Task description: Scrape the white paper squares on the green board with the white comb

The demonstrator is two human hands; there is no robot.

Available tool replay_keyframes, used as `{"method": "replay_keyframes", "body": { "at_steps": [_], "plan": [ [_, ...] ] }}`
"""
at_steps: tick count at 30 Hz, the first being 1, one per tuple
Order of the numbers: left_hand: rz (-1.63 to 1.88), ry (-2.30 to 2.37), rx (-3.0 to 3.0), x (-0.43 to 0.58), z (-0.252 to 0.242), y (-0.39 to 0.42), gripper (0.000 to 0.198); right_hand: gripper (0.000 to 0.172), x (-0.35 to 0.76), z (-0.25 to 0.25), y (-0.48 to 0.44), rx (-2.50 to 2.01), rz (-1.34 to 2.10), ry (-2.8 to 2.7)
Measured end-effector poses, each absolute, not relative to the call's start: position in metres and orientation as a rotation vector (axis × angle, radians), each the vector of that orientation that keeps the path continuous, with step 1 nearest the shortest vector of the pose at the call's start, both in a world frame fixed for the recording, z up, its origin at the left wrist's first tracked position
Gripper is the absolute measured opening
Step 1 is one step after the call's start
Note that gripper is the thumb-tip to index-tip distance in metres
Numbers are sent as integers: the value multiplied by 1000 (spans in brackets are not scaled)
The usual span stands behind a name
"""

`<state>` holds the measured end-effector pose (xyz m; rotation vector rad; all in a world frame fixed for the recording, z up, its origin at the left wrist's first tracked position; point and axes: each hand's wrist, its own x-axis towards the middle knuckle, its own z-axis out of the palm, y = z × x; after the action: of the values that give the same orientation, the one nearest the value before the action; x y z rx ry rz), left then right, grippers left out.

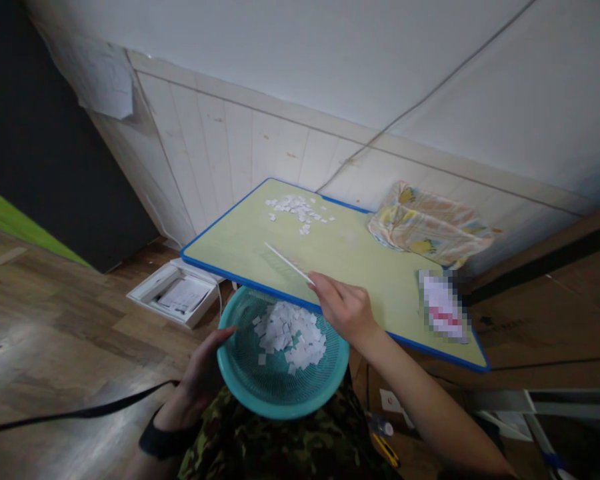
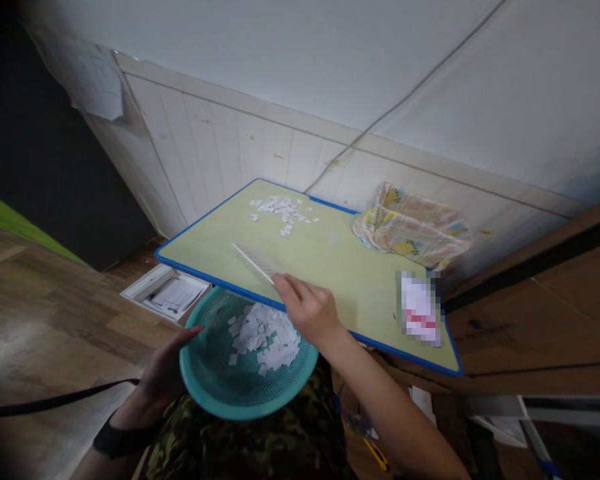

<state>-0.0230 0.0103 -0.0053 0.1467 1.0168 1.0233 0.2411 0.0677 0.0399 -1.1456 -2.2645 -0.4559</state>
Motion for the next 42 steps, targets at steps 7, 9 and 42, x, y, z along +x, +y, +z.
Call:
{"method": "replay_keyframes", "body": {
  "at_steps": [7,9,42],
  "plan": [
    [1017,1048,138,-20,0,12,18,41,276,40,87,-1506,-748,-2192],
    [1027,1049,113,-20,0,13,21,37,290,41,93,-1620,-775,-2086],
    [978,1071,253,-20,-11,11,12,30,312,97,219,-1461,-193,-1634]
  ]
}}
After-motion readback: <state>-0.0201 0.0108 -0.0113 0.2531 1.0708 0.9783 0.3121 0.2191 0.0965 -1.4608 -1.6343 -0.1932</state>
